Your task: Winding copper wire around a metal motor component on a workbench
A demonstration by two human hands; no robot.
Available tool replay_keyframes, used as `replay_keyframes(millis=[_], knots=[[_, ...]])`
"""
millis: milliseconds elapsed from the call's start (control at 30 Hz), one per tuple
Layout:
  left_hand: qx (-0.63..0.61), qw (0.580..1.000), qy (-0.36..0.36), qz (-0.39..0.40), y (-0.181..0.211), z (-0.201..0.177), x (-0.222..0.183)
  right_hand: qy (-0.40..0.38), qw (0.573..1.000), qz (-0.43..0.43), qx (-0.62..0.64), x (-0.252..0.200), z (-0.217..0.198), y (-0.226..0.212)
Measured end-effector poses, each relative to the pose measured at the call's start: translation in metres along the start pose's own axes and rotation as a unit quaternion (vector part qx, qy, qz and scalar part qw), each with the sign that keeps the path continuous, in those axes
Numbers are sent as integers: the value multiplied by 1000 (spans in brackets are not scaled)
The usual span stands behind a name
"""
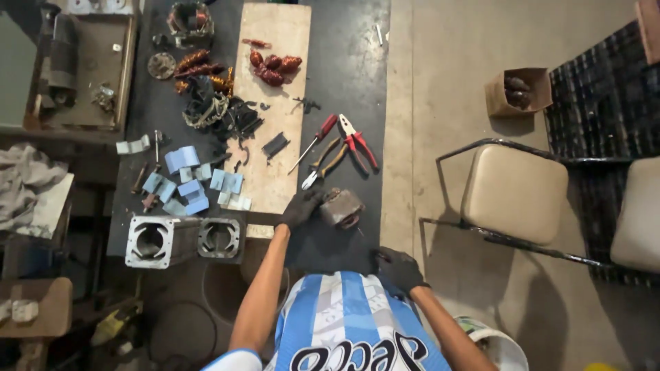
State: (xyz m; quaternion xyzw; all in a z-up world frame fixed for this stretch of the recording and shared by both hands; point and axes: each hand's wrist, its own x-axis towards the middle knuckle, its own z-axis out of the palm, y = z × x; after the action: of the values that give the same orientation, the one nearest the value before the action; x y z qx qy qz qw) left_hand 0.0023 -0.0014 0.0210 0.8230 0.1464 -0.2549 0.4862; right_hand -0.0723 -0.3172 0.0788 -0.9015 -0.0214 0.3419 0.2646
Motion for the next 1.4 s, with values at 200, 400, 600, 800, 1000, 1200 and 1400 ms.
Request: replay_keyframes(millis=[200,400,600,800,1000,1200,1400], knots=[[-46,997,15,-52,-5,3,-20,-74,994,67,31,-21,-11,82],[-73,985,130,92,-21,15,-22,113,911,119,378,-51,-5,223],[-37,975,216,-34,57,20,-94,153,924,135,324,-56,-8,146],[58,998,23,-32,90,56,-113,155,967,116,166,-48,-47,-4],[106,983,36,145,52,119,-96,57,961,48,267,12,-25,-34],[122,977,-52,167,25,125,-73,35,904,79,418,4,-41,-60],[193,957,-197,90,22,130,-88,-59,844,105,522,52,19,10]])
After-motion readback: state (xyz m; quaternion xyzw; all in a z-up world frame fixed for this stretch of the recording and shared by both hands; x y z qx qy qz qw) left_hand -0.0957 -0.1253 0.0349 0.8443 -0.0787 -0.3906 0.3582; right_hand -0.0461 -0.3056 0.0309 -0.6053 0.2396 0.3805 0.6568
